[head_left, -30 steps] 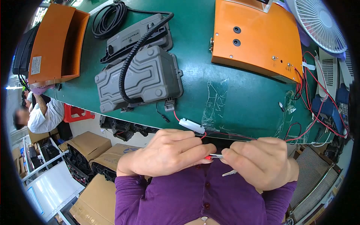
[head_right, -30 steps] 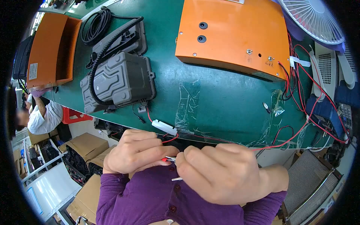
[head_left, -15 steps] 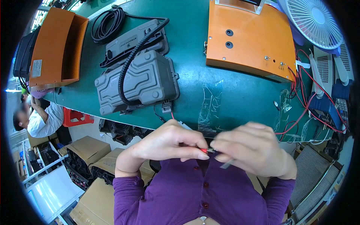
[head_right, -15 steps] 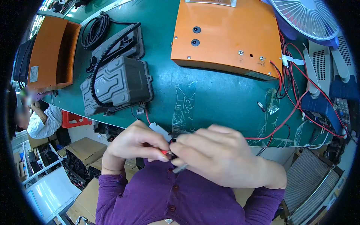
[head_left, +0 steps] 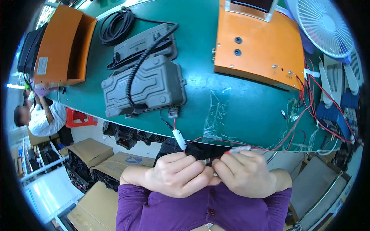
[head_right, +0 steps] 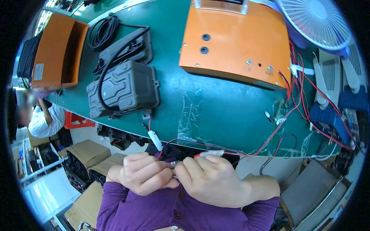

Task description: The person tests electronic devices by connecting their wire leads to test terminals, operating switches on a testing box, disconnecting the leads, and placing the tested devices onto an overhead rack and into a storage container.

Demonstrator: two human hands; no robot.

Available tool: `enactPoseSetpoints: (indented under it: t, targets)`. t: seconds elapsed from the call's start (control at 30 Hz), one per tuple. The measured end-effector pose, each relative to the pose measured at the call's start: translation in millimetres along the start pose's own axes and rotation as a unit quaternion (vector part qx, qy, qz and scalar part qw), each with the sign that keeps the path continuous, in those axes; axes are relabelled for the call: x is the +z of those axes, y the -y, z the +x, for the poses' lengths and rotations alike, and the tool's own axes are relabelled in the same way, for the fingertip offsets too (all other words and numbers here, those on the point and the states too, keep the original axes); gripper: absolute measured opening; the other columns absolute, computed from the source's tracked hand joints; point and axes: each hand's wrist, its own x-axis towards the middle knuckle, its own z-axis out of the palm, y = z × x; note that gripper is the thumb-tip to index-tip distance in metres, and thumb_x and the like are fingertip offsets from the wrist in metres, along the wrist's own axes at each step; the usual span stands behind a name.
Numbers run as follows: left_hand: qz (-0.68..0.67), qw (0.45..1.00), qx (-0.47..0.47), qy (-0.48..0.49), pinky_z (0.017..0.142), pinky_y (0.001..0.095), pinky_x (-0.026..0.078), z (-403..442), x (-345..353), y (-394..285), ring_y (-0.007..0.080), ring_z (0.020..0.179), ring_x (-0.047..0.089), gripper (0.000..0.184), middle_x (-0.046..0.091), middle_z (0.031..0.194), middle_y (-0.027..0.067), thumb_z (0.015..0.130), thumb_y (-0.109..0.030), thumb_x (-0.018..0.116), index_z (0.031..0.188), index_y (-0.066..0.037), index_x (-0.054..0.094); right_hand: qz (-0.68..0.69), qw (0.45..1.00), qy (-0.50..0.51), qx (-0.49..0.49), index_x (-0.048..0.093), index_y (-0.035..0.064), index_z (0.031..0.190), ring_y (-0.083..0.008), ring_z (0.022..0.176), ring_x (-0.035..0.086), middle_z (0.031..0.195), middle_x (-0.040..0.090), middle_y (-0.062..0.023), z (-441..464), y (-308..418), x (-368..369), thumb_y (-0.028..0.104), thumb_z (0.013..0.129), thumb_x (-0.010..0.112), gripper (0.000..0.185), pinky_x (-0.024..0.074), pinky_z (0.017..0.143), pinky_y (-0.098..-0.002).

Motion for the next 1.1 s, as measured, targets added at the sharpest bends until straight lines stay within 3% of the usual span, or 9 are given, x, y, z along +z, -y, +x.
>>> enactPoseSetpoints:
  t: [0.23,0.33,0.43,0.57,0.67,0.7,0.83,1.03,1.1]
  targets:
    - [-0.114,0.989,-0.079,-0.049,0.039,0.0251,0.035,-28.7,6.2,2.6,0.0121,0.046,0.048,0.023,0.047,0.059,0.0015,0.072,-0.017,0.074,0.073,-0.003,0.055,0.227,0.974,0.027,-0.002,0.061,0.0047,0.088,-0.0117,0.057,0.056,0.069,0.053,-0.0018,6.7,-8.8,-5.8,0.019,0.076,0.071,0.021,0.0411,0.049,-0.0256]
    - [-0.154,0.986,-0.052,-0.046,0.039,0.0243,0.035,-31.6,4.4,3.5,0.0115,0.046,0.048,0.024,0.052,0.062,0.0023,0.072,-0.020,0.074,0.074,-0.004,0.057,0.440,0.893,0.078,0.050,0.061,0.0059,0.087,-0.0176,0.056,0.058,0.069,0.058,-0.0046,5.9,-14.1,3.9,0.019,0.079,0.069,0.017,0.0440,0.049,-0.0299]
    - [-0.045,0.996,-0.011,-0.071,0.040,0.0231,0.034,-32.0,4.1,5.7,0.0100,0.047,0.048,0.024,0.055,0.065,0.0024,0.072,-0.022,0.074,0.075,-0.004,0.058,0.557,0.800,0.186,0.121,0.062,0.0034,0.089,-0.0197,0.063,0.063,0.075,0.064,-0.0072,11.7,-20.9,4.8,0.019,0.088,0.062,0.016,0.0471,0.056,-0.0286]
    - [-0.005,0.997,0.033,-0.068,0.045,0.0200,0.037,-25.5,-12.0,16.1,0.0099,0.052,0.053,0.027,0.060,0.070,0.0031,0.072,-0.027,0.073,0.077,-0.004,0.060,0.593,0.758,0.238,0.129,0.063,0.0025,0.091,-0.0147,0.066,0.064,0.071,0.065,-0.0046,20.1,-26.3,-1.4,0.017,0.092,0.055,0.017,0.0476,0.058,-0.0264]
    - [0.013,0.992,-0.097,-0.084,0.048,0.0261,0.044,-49.7,-40.7,29.3,0.0154,0.058,0.059,0.025,0.064,0.075,0.0039,0.072,-0.021,0.071,0.092,-0.007,0.065,0.630,0.731,0.179,0.192,0.062,0.0013,0.091,-0.0094,0.065,0.060,0.071,0.064,-0.0026,17.8,-28.9,-10.7,0.017,0.094,0.052,0.020,0.0452,0.057,-0.0238]
    - [0.070,0.985,-0.151,-0.037,0.054,0.0269,0.045,-50.6,-48.1,36.1,0.0155,0.069,0.060,0.026,0.063,0.085,0.0042,0.071,-0.014,0.068,0.097,-0.009,0.064,0.654,0.697,0.180,0.233,0.062,0.0013,0.092,-0.0080,0.063,0.057,0.072,0.063,-0.0022,16.8,-31.3,-12.4,0.019,0.095,0.050,0.021,0.0437,0.056,-0.0230]
    - [0.215,0.940,-0.115,0.239,0.068,0.0263,0.043,-46.5,-32.8,57.3,0.0151,0.084,0.054,0.030,0.055,0.111,0.0065,0.070,-0.010,0.058,0.100,-0.004,0.059,0.721,0.615,0.106,0.300,0.059,0.0006,0.093,-0.0062,0.065,0.050,0.076,0.060,-0.0033,22.7,-29.9,-4.0,0.025,0.098,0.046,0.029,0.0408,0.059,-0.0210]
    - [0.256,0.919,-0.068,0.292,0.065,0.0262,0.046,-58.3,-48.7,71.9,0.0147,0.079,0.056,0.018,0.057,0.103,0.0058,0.073,-0.010,0.058,0.089,-0.004,0.054,0.766,0.572,-0.014,0.294,0.055,0.0021,0.090,-0.0090,0.064,0.049,0.075,0.057,-0.0051,26.8,-31.6,0.2,0.026,0.097,0.046,0.027,0.0407,0.059,-0.0226]
    - [0.041,0.975,-0.112,0.189,0.067,0.0326,0.050,-65.5,-49.9,81.1,0.0207,0.082,0.060,0.023,0.059,0.105,0.0083,0.072,-0.005,0.064,0.094,-0.005,0.056,0.752,0.583,-0.045,0.305,0.055,0.0019,0.091,-0.0093,0.065,0.049,0.075,0.057,-0.0055,27.0,-32.6,-0.5,0.026,0.097,0.047,0.026,0.0404,0.059,-0.0232]
